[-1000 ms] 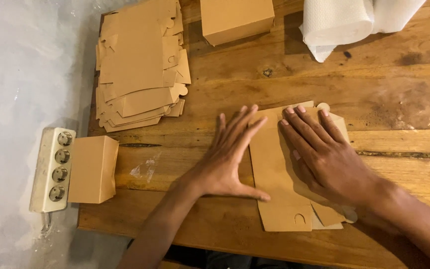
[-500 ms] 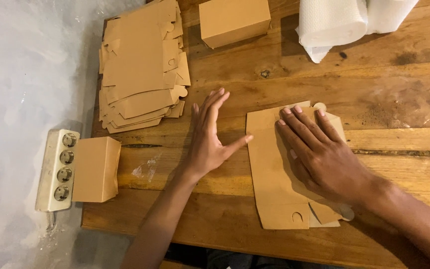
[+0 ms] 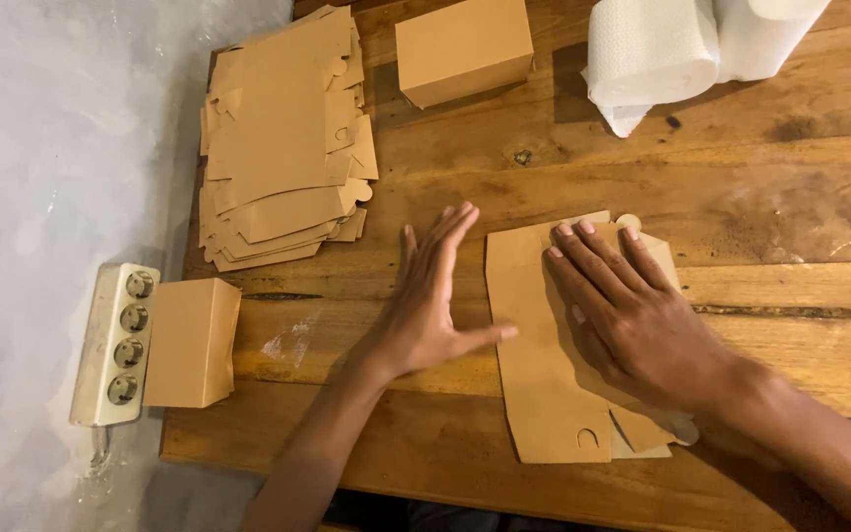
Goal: The person folds and assembles flat cardboard box blanks into small rectangular boxes. They crease the scored lines, fold side flaps, and tuck tabs into slots to form the box shape. The process is repeated for multiple blanks, with finished boxes placed aside.
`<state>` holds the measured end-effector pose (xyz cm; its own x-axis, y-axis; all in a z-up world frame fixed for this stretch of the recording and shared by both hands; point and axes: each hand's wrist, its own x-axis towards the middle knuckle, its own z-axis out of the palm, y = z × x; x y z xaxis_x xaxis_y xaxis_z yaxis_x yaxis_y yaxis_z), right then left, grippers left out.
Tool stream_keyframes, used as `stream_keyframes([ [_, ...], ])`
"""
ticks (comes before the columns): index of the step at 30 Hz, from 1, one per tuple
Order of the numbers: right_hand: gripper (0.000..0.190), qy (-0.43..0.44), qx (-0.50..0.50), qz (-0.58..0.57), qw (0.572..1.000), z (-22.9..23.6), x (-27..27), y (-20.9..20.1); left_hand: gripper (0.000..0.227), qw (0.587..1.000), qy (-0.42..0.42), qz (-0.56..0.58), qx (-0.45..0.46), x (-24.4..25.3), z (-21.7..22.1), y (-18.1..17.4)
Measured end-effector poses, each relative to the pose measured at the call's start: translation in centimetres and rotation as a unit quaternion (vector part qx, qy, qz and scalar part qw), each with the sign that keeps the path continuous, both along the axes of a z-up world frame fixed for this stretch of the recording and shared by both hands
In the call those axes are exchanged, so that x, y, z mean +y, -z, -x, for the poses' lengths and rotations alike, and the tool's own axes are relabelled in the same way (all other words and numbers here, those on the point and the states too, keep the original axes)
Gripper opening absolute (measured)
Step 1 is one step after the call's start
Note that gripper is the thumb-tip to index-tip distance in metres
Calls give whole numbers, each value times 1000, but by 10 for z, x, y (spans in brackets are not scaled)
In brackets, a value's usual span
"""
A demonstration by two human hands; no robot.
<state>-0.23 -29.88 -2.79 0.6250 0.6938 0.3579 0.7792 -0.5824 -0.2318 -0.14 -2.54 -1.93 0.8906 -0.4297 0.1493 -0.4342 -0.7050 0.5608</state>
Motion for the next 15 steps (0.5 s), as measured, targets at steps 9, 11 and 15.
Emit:
stream_keyframes([
  [9, 60, 4, -6, -5, 1000, 0, 1, 0, 140, 994, 84, -2, 70, -10, 13, -15],
  [11, 60, 5, -16, -2, 1000, 0, 2, -1, 144, 993, 107, -17, 43, -11, 15, -13],
  [15, 59, 1, -10, 2, 1000, 0, 3, -4, 142, 989, 128, -14, 76, -16, 20, -22],
])
